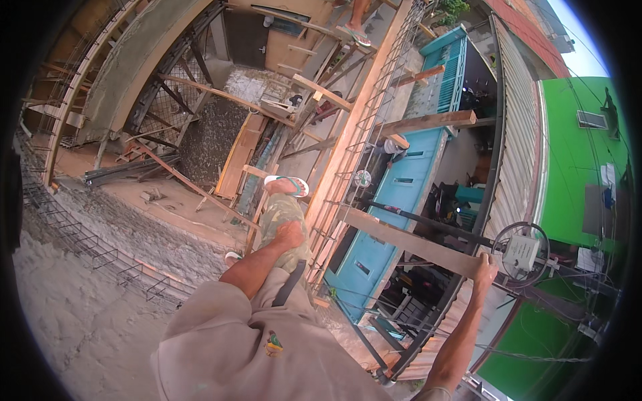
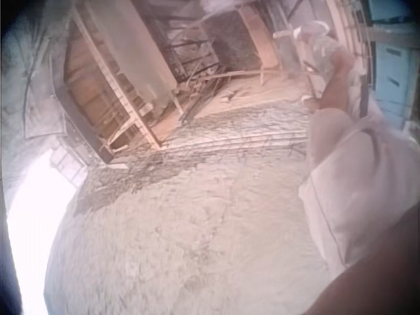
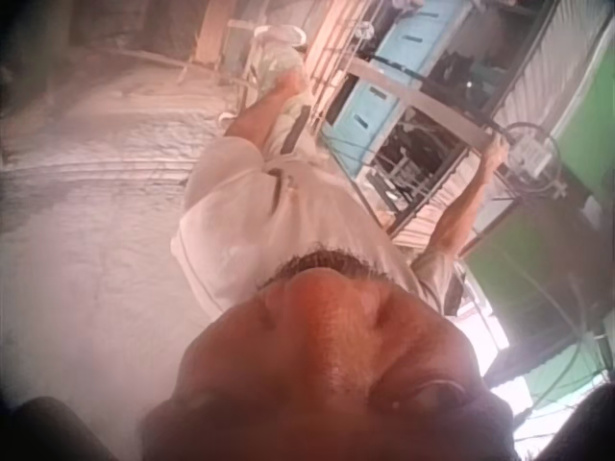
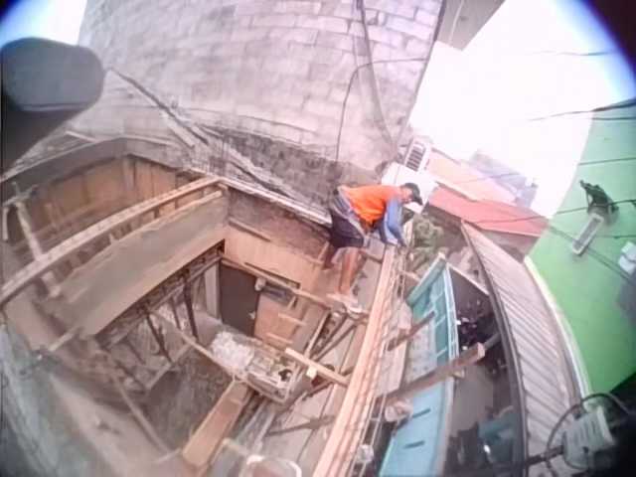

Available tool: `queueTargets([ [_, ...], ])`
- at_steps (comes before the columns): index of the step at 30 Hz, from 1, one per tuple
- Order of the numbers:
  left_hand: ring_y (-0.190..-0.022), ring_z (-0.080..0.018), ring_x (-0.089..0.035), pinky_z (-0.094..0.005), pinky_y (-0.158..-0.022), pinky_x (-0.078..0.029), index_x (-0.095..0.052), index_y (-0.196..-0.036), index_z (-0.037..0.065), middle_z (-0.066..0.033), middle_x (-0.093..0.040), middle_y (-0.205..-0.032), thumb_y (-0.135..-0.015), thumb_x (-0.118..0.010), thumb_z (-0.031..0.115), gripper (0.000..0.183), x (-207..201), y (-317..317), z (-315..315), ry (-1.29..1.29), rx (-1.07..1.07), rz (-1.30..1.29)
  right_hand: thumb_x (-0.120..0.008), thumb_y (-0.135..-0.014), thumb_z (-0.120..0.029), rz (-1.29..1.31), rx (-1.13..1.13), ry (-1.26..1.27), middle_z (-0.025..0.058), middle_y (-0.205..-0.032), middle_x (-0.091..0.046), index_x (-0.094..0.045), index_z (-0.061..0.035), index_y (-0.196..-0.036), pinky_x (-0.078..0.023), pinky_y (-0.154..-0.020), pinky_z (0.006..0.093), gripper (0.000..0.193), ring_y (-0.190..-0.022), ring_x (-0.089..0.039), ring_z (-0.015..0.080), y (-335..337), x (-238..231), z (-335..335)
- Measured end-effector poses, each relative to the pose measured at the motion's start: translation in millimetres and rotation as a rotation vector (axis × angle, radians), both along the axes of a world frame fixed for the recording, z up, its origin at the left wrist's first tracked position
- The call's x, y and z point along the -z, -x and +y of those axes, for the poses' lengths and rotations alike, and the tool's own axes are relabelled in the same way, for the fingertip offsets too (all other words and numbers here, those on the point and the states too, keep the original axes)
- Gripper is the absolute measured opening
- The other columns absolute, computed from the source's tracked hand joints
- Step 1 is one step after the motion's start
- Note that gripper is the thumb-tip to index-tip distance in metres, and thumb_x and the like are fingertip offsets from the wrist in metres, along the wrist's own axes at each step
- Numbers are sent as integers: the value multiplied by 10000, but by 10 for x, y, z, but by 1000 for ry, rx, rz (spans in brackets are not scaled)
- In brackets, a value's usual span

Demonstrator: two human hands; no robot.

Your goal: The person is assembling a wooden scaffolding structure on a construction site. They lift and position wooden planks onto the scaffolding frame, securing them in place. Another worker is visible nearby, also working on the scaffolding.

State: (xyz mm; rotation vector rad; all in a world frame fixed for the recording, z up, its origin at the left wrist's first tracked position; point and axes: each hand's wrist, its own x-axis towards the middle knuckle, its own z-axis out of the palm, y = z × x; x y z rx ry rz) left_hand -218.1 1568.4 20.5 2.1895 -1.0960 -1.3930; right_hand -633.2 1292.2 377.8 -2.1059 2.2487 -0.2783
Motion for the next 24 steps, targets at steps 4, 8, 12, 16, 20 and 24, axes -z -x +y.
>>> queueTargets([
  [4, -1124, -388, -597, -468, -959, -467, -677, -1036, 3, -253, -645, -1137, -783, -603, 204, 331, 31, -82, 61, 15, 5, 39, -537, -842, -299, -81, 33, -39, 63, -692, -533, -657, 19, -893, -396, -651, 331, 343, -686, -469, 152, -3, -1, 15],
  [8, -1061, -376, -619, -453, -938, -473, -653, -1005, 43, -218, -669, -1070, -796, -627, 259, 301, 75, -138, 69, -2, 100, -33, -498, -859, -313, 13, -47, -31, 233, -891, -681, -690, 19, -981, -464, -766, 425, 402, -840, -645, 356, -69, -50, 68],
  [12, -1095, -365, -621, -438, -941, -478, -672, -1092, -7, -257, -648, -1140, -767, -709, 315, 459, 174, -376, 24, -79, -18, 135, -502, -863, -303, -13, 42, -43, 237, -945, -679, -694, -12, -988, -475, -810, 428, 370, -896, -640, 389, -276, -92, 148],
  [16, -1024, -339, -658, -404, -881, -507, -675, -1088, -6, -232, -683, -1059, -746, -759, 318, 478, 414, -895, -138, -98, 10, 60, -517, -876, -305, -4, 110, -26, 210, -1007, -685, -696, -53, -1034, -482, -859, 442, 347, -977, -646, 393, -478, -162, 215],
  [20, -803, -327, -700, -421, -725, -541, -701, -954, -10, -238, -698, -893, -753, -724, 288, 360, 486, -1374, -90, -65, 229, -101, -554, -806, -373, -66, 262, -10, 172, -1009, -703, -684, -72, -1068, -501, -862, 428, 419, -974, -659, 364, -498, -155, 228],
  [24, -627, -208, -663, -344, -530, -489, -670, -986, -37, -148, -662, -734, -828, -698, 219, 302, 325, -1623, -629, -122, 504, 48, -619, -751, -395, -114, 384, 14, 146, -979, -717, -703, -104, -1069, -530, -822, 424, 439, -936, -680, 344, -427, -86, 209],
])
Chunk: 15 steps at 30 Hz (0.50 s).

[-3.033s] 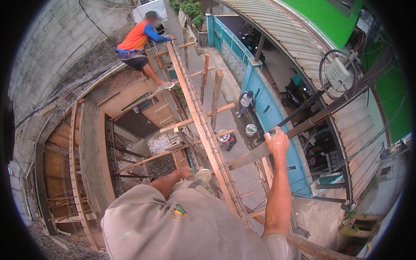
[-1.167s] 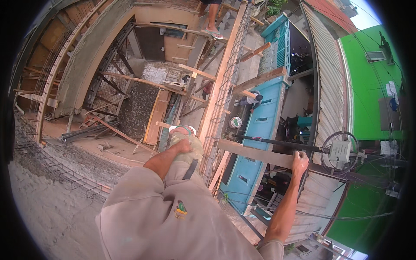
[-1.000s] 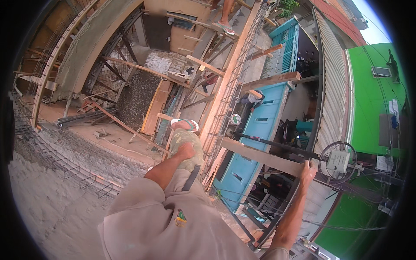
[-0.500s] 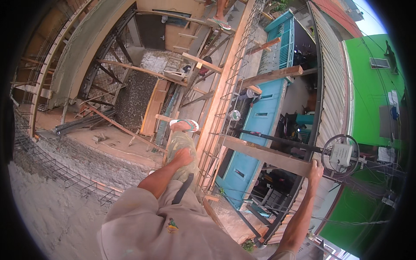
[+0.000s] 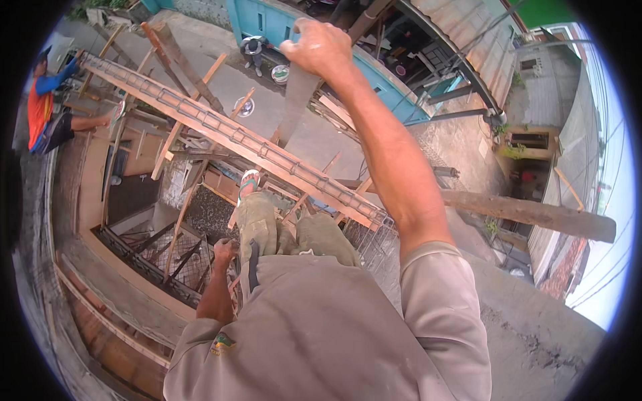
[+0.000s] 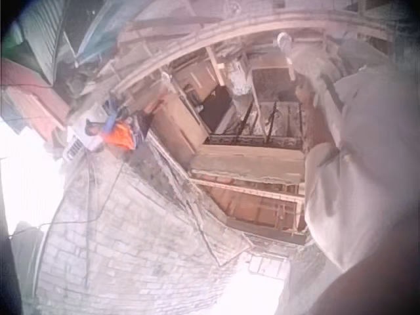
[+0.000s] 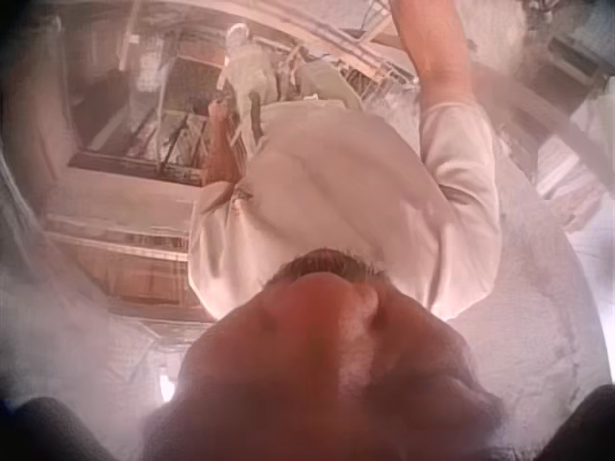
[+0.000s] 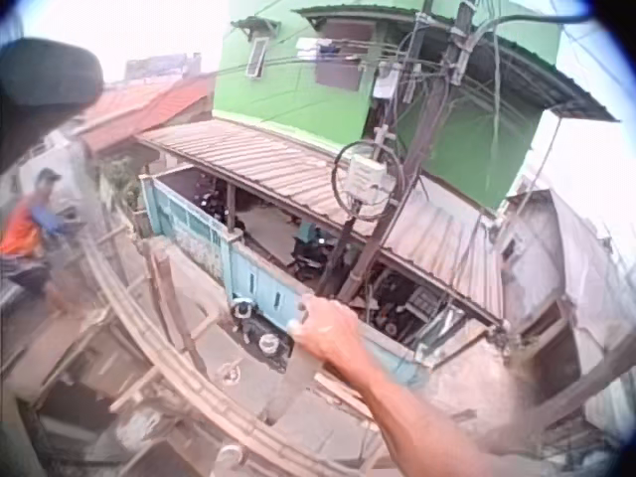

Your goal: The person is assembling a wooden scaffolding structure on a construction site. They lift and position wooden planks onto the scaffolding frame, securing them in place. Another worker is visible nearby, also working on the scaffolding.

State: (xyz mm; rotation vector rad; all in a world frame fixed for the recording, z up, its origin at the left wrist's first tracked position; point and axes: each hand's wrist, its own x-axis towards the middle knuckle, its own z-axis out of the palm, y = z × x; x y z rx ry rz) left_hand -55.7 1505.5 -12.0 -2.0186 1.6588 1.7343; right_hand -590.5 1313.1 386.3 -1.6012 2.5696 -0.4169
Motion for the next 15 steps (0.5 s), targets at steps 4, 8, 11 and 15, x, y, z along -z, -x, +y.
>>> queueTargets([
  [4, -591, -136, -601, -275, -468, -435, -589, -1086, -41, -54, -621, -765, -905, -663, 210, 319, -578, 376, -916, -153, -78, 87, -646, -702, -254, -179, 53, 135, 201, -853, -703, -697, -27, -912, -533, -766, 450, 314, -837, -686, 357, -8, 16, 73],
  [8, -789, -152, -634, -309, -665, -467, -547, -1197, 17, -66, -630, -1040, -944, -634, 342, 422, -1382, 1621, -2043, 113, -33, 142, -730, -675, -251, -244, 119, 513, 189, -922, -676, -649, 9, -1050, -484, -825, 450, 463, -983, -629, 339, -124, 95, 168],
  [11, -1170, -251, -580, -392, -917, -466, -423, -1364, -19, -167, -593, -1220, -989, -543, 397, 573, -2338, 2897, -2725, 383, 53, 347, -830, -630, -340, -405, 85, 806, 228, -1172, -554, -499, 1, -1287, -432, -918, 500, 810, -1164, -501, 376, -163, 273, 332],
  [15, -1256, -289, -503, -428, -1065, -385, -376, -1400, -68, -233, -526, -1318, -1022, -431, 362, 575, -3495, 4365, -2881, 793, 362, 703, -849, -658, -268, -360, 246, 929, 229, -1275, -473, -379, -76, -1428, -421, -977, 526, 923, -1178, -487, 416, -480, 1154, 1458],
])
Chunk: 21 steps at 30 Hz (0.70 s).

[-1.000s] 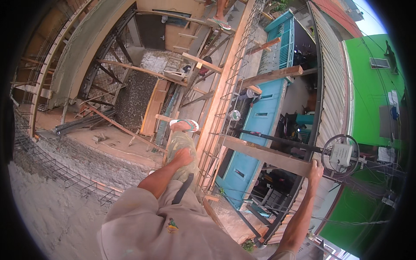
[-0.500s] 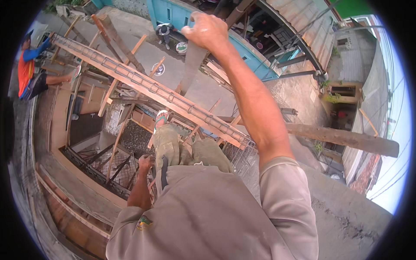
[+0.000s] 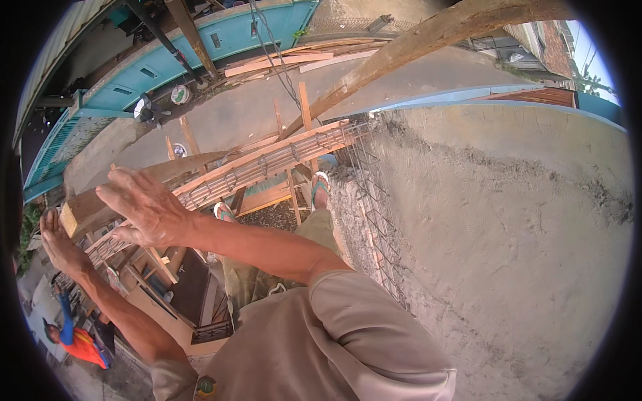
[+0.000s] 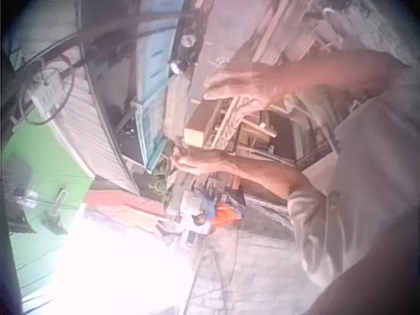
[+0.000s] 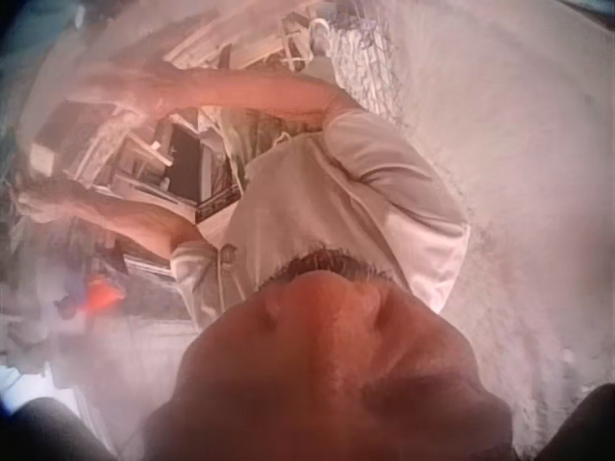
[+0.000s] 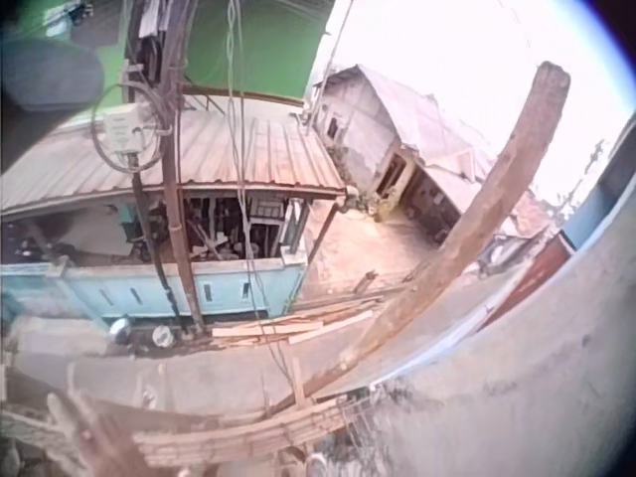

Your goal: The person is assembling a wooden scaffolding structure on a construction site. They lift and position wooden planks onto the scaffolding frame, securing them in place. Another worker is visible nearby, also working on the scaffolding.

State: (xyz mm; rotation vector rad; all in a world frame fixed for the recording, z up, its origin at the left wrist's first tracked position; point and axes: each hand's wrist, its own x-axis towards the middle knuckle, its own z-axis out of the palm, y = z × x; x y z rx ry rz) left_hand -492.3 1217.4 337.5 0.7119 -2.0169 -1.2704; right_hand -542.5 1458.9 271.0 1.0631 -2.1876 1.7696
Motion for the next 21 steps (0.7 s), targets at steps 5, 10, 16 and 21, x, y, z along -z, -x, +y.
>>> queueTargets([
  [5, -1283, -256, -489, -415, -1121, -299, -433, -1419, 10, -195, -522, -1369, -1001, -447, 411, 580, -431, 721, 235, 277, 402, -538, -618, -910, -369, -831, 16, -984, 277, -1345, -450, -329, -81, -1440, -417, -988, 517, 668, -1242, -449, 459, -703, 1600, 2573],
  [10, -1231, -285, -534, -426, -1090, -332, -407, -1428, -19, -182, -577, -1278, -979, -455, 447, 649, -377, 532, 162, 226, 303, -528, -614, -896, -462, -1079, 226, -1349, 292, -1115, -631, -474, 40, -1326, -493, -932, 433, 675, -1064, -619, 405, -1707, 2019, 4560],
  [16, -1201, -281, -545, -431, -1088, -333, -424, -1390, -48, -187, -595, -1220, -982, -430, 438, 634, -224, 412, 162, 125, 153, -578, -646, -821, -608, -1794, 251, -1056, 354, -1290, -513, -274, 80, -1444, -448, -994, 449, 1000, -1181, -551, 438, -2189, 2399, 3979],
  [21, -1183, -280, -547, -429, -1077, -340, -437, -1367, -56, -188, -598, -1197, -984, -422, 429, 618, -108, 490, 176, 112, 132, -615, -700, -750, -615, -1752, 214, -1279, 355, -1351, -451, -155, 105, -1465, -406, -1043, 463, 1152, -1248, -489, 454, -2094, 2589, 3675],
])
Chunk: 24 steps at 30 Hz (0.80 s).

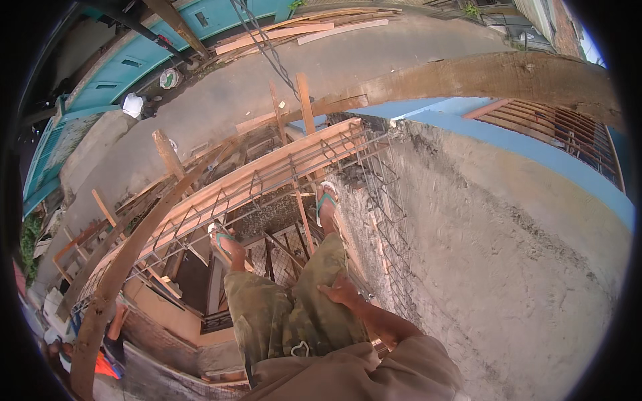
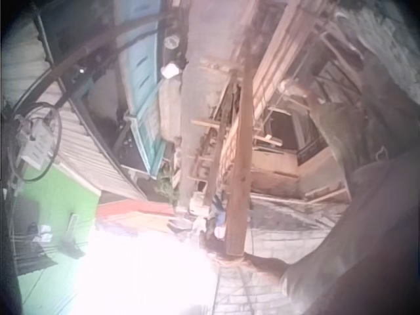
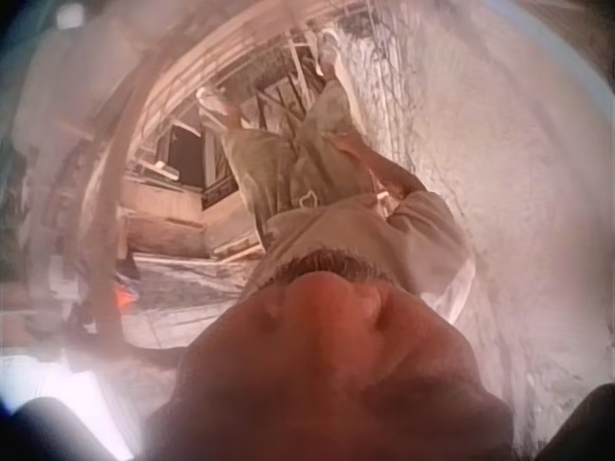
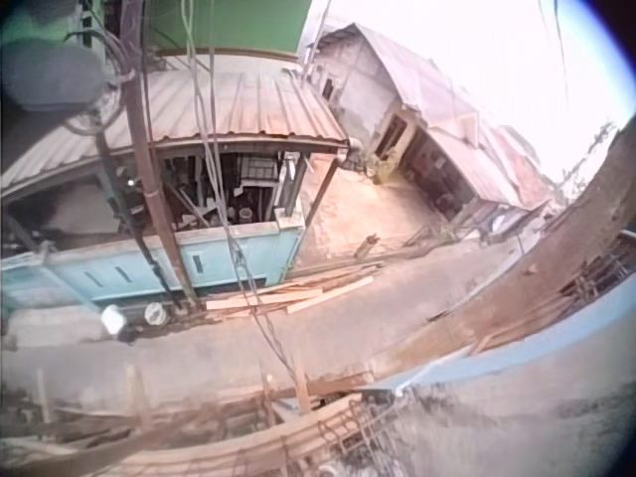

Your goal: The person is assembling a wooden scaffolding structure on a construction site. They lift and position wooden planks onto the scaffolding frame, securing them in place. Another worker is visible nearby, also working on the scaffolding.

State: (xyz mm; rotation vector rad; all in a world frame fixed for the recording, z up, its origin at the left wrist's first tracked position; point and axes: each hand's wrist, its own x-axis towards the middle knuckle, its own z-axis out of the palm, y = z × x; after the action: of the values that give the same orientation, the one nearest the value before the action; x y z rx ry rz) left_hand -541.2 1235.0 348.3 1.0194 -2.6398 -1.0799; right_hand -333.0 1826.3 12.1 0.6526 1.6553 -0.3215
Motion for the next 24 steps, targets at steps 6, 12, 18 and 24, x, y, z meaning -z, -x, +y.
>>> queueTargets([
  [6, -1161, -278, -550, -425, -1063, -348, -452, -1340, -66, -190, -601, -1169, -986, -414, 419, 601, -1, 92, -49, -9, 1, -27, -718, -729, -613, -14, -20, -44, 353, -1367, -439, -104, 112, -1466, -400, -1052, 444, 1202, -1263, -479, 448, 59, 150, -7],
  [12, -1140, -277, -552, -422, -1050, -357, -467, -1312, -76, -192, -604, -1141, -989, -405, 408, 586, -83, 18, -162, -30, 15, -24, -689, -762, -613, -88, 13, 71, 331, -1375, -451, -319, 135, -1382, -435, -1015, 435, 1039, -1236, -509, 425, 133, 404, 162],
  [18, -1118, -275, -554, -419, -1036, -365, -482, -1285, -86, -193, -607, -1113, -991, -396, 398, 573, -176, 67, -123, -35, 58, -16, -667, -825, -530, 280, 91, 115, 280, -1132, -627, -586, 70, -1188, -493, -891, 392, 705, -1033, -636, 368, 787, 1259, 891],
  [24, -957, -234, -614, -389, -949, -450, -537, -1207, -105, -150, -649, -946, -924, -462, 420, 600, -455, 228, 113, 65, 119, -170, -582, -897, -292, 828, 61, 114, 109, -655, -593, -603, 11, -1003, -459, -540, 362, 321, -562, -564, 217, 1120, 1996, 995],
])
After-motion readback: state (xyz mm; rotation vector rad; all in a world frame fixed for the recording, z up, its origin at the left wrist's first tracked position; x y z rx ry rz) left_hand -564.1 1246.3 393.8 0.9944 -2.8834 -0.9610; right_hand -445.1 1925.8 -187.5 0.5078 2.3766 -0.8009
